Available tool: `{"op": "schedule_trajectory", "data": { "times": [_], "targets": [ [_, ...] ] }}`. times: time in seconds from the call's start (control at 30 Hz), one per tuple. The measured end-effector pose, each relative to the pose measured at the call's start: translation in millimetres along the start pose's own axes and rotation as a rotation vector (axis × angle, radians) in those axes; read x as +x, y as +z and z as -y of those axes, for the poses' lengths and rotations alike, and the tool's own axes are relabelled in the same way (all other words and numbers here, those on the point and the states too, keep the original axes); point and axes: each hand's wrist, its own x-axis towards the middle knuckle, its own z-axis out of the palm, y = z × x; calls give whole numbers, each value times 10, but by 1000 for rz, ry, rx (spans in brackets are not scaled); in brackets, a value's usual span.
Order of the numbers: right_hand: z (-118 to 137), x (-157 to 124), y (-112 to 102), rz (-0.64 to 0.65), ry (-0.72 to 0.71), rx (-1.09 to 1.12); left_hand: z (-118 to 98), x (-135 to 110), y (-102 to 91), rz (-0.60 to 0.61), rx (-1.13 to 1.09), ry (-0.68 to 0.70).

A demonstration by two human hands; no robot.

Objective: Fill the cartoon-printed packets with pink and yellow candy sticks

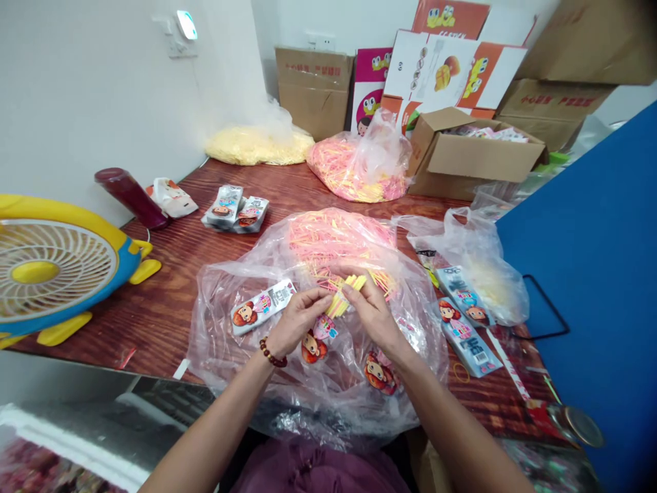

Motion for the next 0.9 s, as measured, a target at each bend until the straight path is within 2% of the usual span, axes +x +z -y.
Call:
{"op": "schedule_trajectory", "data": {
  "times": [0.13, 0.27, 0.3, 0.47, 0.7, 0.9],
  "targets": [
    [50, 27, -135, 62, -104, -182, -48, 34, 6, -44, -9, 59],
    [142, 25, -280, 276, -206, -432, -39, 38, 9, -122, 5, 162],
    [167, 27, -316, 271, -189, -424, -27, 36, 7, -133, 13, 177],
    [284, 7, -402, 76, -98, -388, -6, 29, -6, -181, 7, 246],
    [428, -42, -400, 90, -268, -481, -220, -25, 60, -166, 218, 440],
    [402, 18, -468, 58, -198, -426, -252, -9, 131, -182, 256, 424]
  ]
}}
